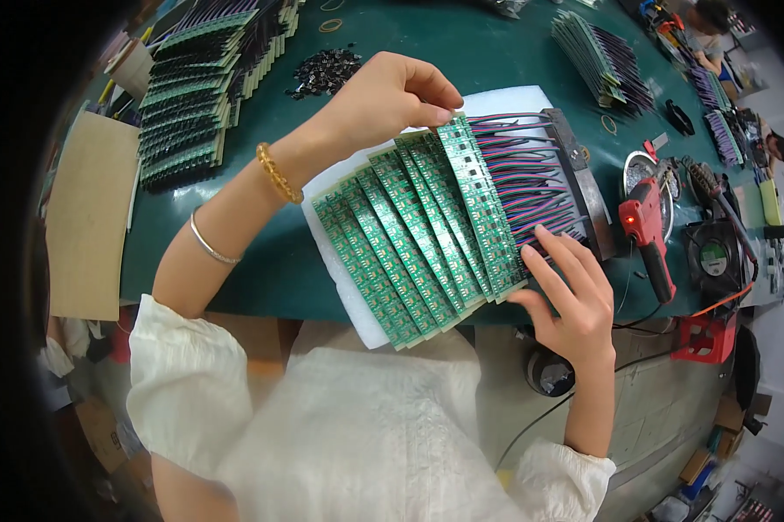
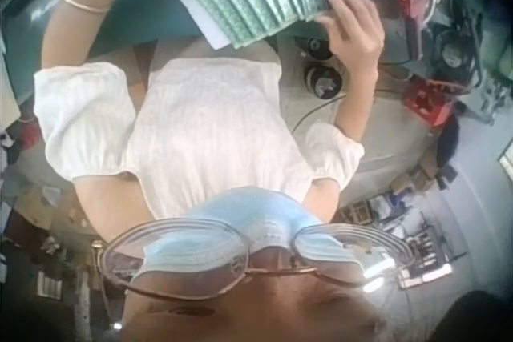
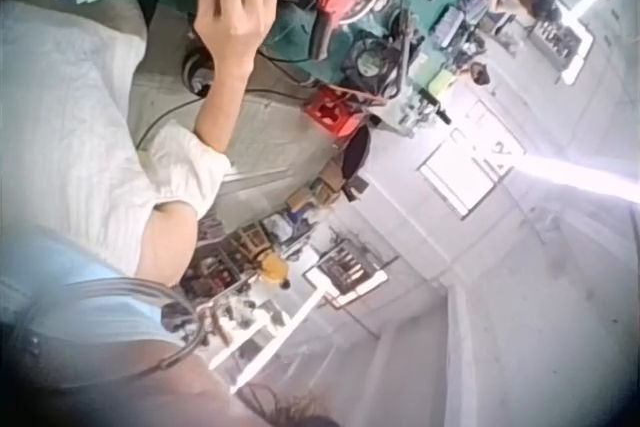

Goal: The person solders electronic components onto circuit board strips using a soldering iron, stacks and sets aside the finished boards, then arranges a new batch of circuit boards on the work surface and solders components onto them.

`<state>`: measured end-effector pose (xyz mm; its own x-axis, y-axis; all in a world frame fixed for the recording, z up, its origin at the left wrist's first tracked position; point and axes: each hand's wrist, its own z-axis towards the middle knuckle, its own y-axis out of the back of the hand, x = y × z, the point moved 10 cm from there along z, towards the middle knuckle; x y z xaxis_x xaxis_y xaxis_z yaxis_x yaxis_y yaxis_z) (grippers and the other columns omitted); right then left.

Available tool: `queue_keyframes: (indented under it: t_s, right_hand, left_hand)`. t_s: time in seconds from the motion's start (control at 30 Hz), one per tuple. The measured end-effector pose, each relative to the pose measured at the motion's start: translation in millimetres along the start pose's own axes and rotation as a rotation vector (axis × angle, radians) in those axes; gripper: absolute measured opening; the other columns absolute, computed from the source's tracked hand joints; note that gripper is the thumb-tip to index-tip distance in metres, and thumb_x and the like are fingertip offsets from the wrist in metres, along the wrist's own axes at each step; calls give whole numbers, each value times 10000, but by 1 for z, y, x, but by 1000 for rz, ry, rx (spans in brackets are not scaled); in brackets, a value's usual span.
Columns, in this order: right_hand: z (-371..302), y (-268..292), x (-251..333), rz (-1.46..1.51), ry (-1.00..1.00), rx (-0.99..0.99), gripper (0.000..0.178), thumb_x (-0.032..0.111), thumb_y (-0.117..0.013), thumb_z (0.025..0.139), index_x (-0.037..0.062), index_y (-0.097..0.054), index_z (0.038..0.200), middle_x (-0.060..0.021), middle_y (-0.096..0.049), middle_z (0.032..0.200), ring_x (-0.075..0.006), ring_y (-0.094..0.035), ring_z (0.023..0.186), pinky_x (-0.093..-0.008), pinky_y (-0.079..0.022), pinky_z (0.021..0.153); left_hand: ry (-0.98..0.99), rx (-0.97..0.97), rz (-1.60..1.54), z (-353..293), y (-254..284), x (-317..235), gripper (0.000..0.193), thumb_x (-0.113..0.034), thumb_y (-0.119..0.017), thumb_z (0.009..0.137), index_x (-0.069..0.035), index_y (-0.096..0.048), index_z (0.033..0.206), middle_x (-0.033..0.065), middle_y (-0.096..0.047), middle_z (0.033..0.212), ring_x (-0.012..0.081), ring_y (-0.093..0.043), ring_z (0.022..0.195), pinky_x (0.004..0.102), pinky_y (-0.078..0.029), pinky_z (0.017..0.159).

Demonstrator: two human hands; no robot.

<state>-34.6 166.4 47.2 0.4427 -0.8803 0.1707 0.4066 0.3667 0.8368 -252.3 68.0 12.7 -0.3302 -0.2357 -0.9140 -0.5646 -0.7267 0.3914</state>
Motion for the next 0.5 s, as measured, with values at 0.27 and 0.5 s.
queue_keyframes:
  t_s: [0.27,0.5]
  right_hand:
    - [-6,-1,-8,31,-53,32,609,333,-810,635,-13,-653,1110,-193,-622,1178,-385,-603,1009,-444,-495,877]
    - [0,25,0,-106,-31,-75,554,275,-791,684,-25,-641,1125,-212,-609,1191,-402,-589,1034,-471,-472,923]
  left_hand:
    - [24,52,-14,2,-3,-9,190,-21,-667,813,29,-691,995,80,-686,853,152,-642,775,268,-522,749]
    - [184,119,-328,13,-14,0,202,-44,-673,811,17,-696,1002,70,-685,876,126,-614,754,250,-502,720]
